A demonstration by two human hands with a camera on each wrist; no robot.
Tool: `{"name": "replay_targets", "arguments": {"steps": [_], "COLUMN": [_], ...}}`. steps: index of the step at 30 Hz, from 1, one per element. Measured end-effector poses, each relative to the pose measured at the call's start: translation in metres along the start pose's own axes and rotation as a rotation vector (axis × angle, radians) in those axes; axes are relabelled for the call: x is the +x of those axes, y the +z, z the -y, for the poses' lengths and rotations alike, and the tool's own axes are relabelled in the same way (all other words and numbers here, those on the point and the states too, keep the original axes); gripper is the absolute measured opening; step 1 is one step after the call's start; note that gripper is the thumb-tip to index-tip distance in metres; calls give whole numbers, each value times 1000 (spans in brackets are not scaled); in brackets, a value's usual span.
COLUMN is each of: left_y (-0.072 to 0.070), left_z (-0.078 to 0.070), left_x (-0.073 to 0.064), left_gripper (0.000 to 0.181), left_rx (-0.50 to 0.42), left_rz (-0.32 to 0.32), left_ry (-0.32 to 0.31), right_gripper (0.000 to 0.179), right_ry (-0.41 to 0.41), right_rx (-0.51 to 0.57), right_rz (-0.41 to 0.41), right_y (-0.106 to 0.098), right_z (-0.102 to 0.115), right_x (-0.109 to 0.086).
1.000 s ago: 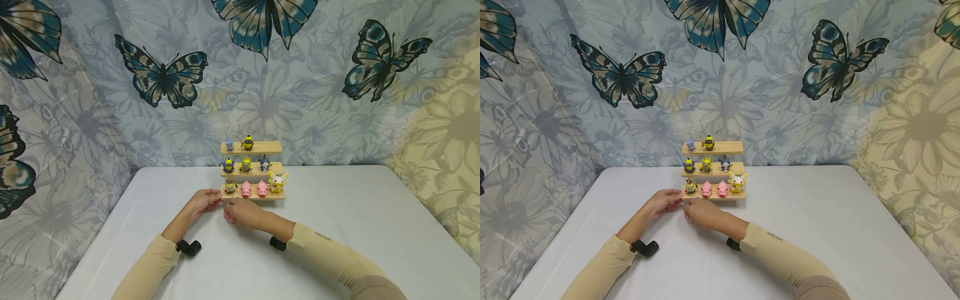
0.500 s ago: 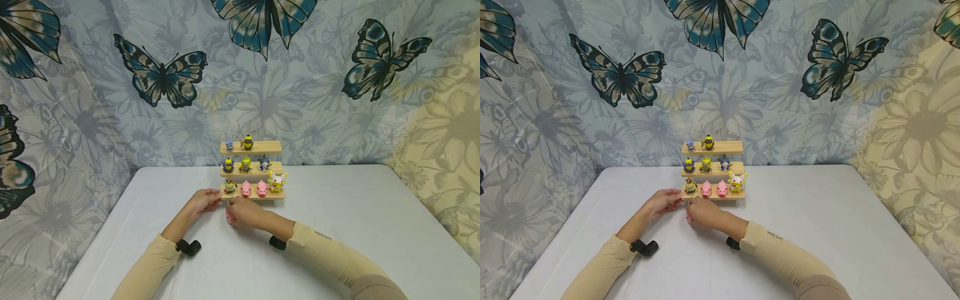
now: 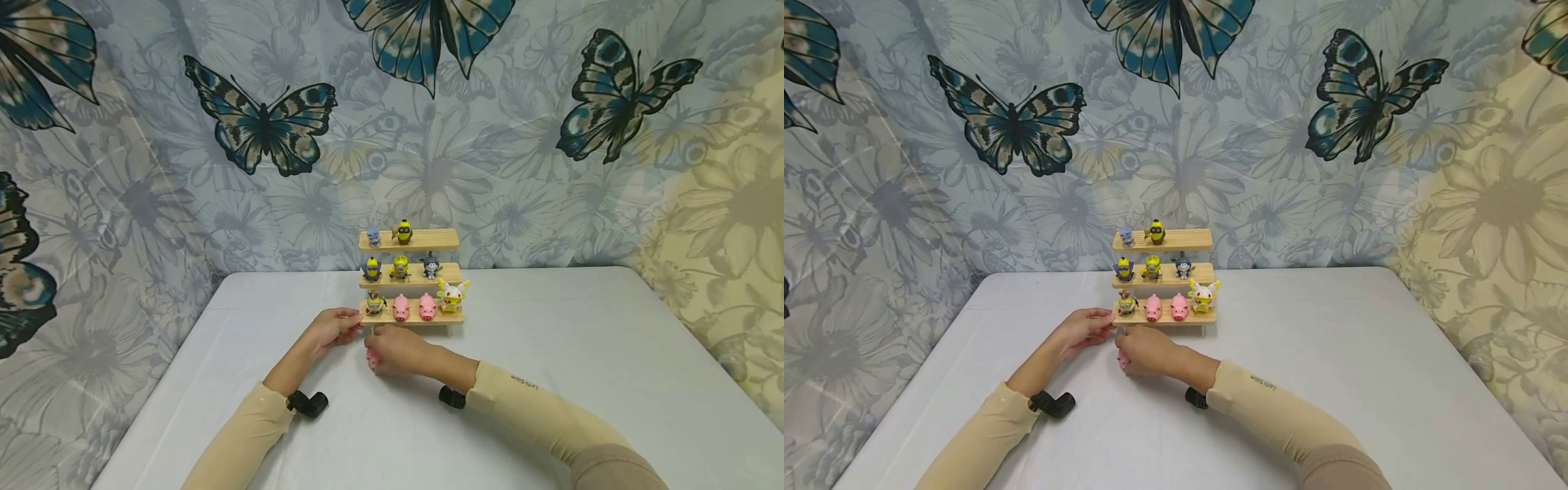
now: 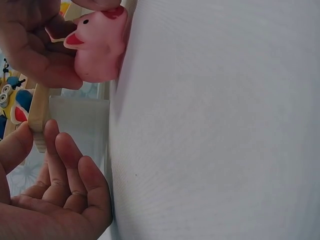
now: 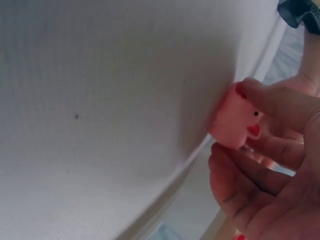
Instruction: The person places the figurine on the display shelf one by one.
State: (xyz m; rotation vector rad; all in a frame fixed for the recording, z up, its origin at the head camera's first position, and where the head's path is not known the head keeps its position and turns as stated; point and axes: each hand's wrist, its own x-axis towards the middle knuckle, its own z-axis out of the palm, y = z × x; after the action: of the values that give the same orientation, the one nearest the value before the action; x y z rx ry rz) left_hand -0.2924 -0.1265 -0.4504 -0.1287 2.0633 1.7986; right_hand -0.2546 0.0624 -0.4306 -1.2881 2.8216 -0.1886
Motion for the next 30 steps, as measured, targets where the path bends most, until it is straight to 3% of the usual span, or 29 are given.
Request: {"name": "replay_targets", "arguments": {"steps": [12,20,30], "left_y": [-1,-1,0], "left_z": [2,2,0], "left_x": [1,1,3], "left_gripper": [38,39,36], "left_rx": [-8,-4,-3], "left_rz": [-16,-4,-20], "left_ry": [0,9,-13], "right_gripper": [30,41,38], "right_ry": [-42,-5,-32], "right_rx": [50,150,135], "right_rz": [9,-8,-124], "right_y": [-11,-47,-81], "right_z": [0,0,-14], "right_x": [-2,-6,-12]}}
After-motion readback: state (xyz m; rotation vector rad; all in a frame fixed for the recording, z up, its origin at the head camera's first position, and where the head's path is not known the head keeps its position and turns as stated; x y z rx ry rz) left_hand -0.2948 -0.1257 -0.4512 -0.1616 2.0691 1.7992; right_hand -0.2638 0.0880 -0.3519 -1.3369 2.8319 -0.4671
